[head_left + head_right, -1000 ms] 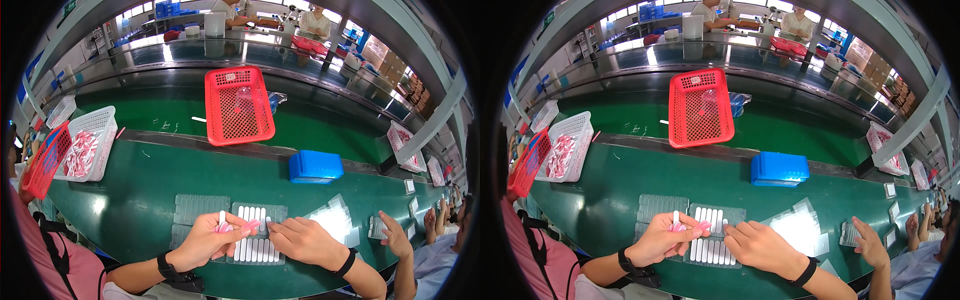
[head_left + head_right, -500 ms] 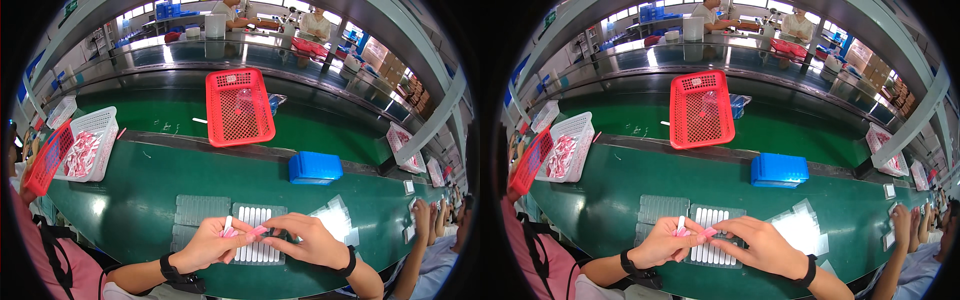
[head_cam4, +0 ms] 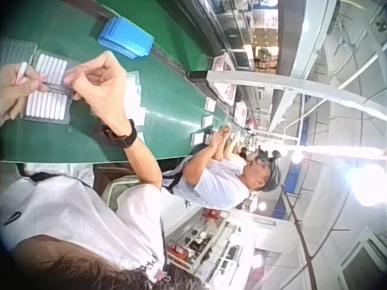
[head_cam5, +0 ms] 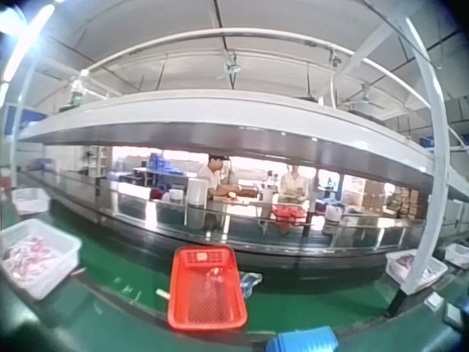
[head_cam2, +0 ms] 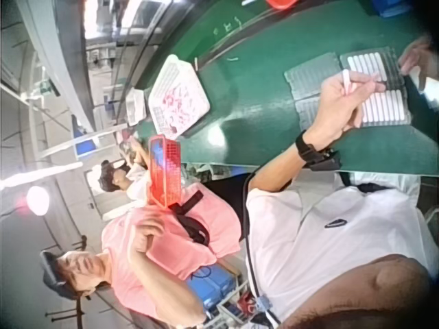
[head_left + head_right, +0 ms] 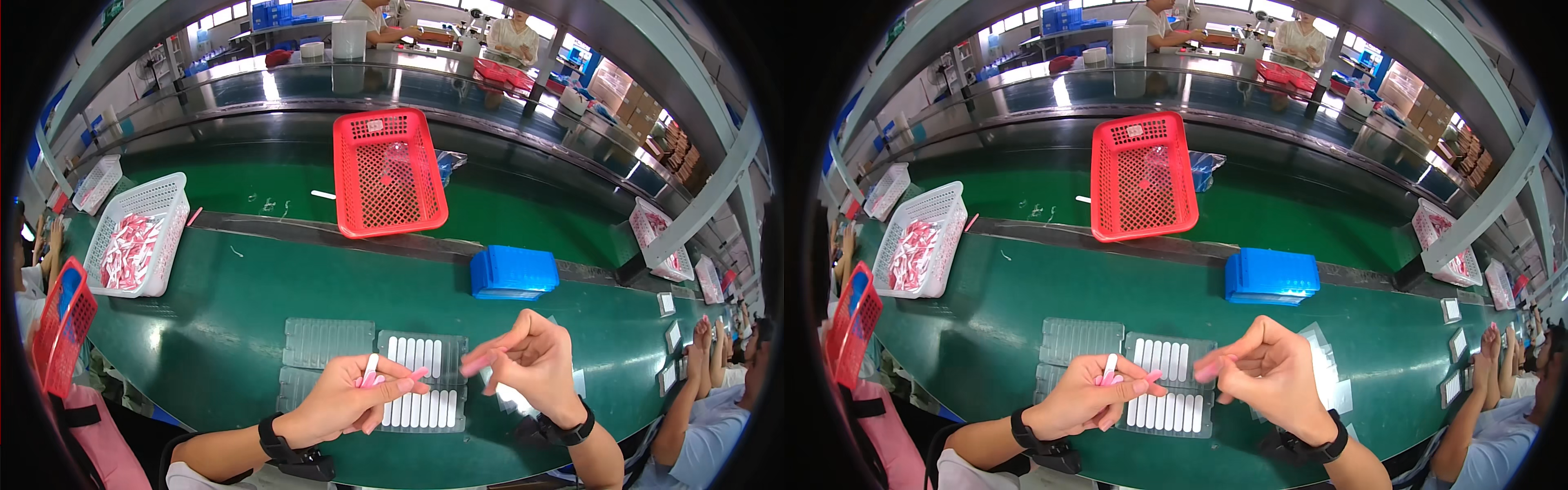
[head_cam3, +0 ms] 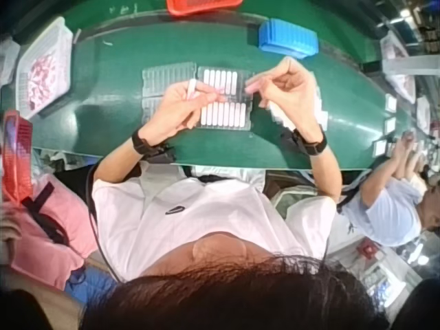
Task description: The person is seen assembling small pink and blue components into clear plastic trays at a factory workbench.
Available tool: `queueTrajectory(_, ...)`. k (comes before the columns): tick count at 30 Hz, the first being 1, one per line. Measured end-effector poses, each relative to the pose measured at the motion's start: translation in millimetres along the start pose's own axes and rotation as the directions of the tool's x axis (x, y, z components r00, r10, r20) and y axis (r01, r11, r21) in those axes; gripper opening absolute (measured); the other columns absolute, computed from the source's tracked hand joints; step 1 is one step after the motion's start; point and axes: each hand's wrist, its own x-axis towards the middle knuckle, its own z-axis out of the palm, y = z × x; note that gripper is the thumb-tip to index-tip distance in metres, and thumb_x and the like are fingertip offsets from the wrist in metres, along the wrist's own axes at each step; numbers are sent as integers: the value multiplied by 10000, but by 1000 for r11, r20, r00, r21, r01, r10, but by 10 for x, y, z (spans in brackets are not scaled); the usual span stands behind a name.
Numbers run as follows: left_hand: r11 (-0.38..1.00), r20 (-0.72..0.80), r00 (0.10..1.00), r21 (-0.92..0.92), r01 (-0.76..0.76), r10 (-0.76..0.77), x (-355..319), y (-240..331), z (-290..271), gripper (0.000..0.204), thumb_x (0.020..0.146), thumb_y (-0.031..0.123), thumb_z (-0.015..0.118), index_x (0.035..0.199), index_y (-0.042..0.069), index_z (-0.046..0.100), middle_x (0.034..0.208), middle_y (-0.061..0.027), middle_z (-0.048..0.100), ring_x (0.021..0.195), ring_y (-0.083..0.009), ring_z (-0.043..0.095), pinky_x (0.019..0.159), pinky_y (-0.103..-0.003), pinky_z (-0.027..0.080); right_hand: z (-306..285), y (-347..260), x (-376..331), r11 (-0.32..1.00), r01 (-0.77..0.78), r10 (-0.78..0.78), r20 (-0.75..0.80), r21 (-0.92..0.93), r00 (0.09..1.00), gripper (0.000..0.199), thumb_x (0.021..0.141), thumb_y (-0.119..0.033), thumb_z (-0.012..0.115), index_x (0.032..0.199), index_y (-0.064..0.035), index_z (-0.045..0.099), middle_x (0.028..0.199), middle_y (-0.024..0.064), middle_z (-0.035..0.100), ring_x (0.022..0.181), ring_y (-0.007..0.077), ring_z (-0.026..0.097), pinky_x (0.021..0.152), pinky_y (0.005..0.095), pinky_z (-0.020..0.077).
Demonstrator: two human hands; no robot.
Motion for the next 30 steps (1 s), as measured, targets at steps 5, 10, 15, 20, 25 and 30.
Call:
queueTrajectory(5, 1000, 1, 1000, -15, 4, -4, 7, 21, 19, 204, 983, 105, 658, 1104, -60, 650, 1085, -222, 725, 422, -36, 475, 389, -199, 362, -43, 86, 29, 448, 407, -300, 295, -796, 907, 158, 874, -21, 718, 1003, 14, 635, 805, 97, 696, 701, 179, 689, 551, 305, 539)
queueTrajectory(10, 1000, -3, 1000, -24, 0, 0, -6, 34, -10, 197, 988, 107, 652, 1098, -57, 640, 1084, -221, 724, 422, -36, 476, 378, -199, 347, -49, 331, -14, 88, 437, -289, 397, -895, 871, 189, 826, -60, 707, 1007, -35, 661, 776, 75, 614, 714, 229, 620, 546, 328, 525)
queueTrajectory(15, 1000, -11, 1000, -22, 13, -13, 2, 35, -2, 202, 989, 108, 650, 1108, -56, 643, 1067, -212, 730, 426, -37, 481, 354, -201, 315, 78, 348, -29, -16, 506, -319, 484, -862, 814, 132, 839, -133, 747, 905, -45, 675, 704, 60, 597, 640, 232, 611, 527, 341, 511)
queueTrajectory(20, 1000, -8, 1000, -17, 19, -19, -8, 42, -12, 206, 989, 109, 650, 1114, -55, 646, 1065, -200, 734, 429, -39, 486, 353, -200, 318, 53, 462, -43, 92, 511, -265, 473, -855, 840, 218, 821, -224, 805, 852, -40, 692, 677, 52, 589, 620, 227, 610, 524, 345, 499)
queueTrajectory(25, 1000, -5, 1000, -29, 9, -10, -11, 41, -7, 213, 989, 111, 652, 1122, -55, 647, 1061, -193, 736, 429, -39, 485, 351, -199, 321, 92, 397, -28, 140, 475, -215, 442, -869, 871, 336, 830, -366, 775, 870, -41, 695, 758, 69, 575, 715, 220, 612, 549, 346, 519)
queueTrajectory(30, 1000, -4, 1000, -19, 13, -13, -9, 10, -30, 276, 984, 185, 682, 1121, -52, 642, 1058, -150, 741, 421, -42, 494, 345, -208, 296, 70, 274, 47, 96, 486, -235, 455, -869, 859, 376, 799, -382, 810, 954, -49, 729, 809, 58, 593, 748, 215, 601, 567, 334, 519)
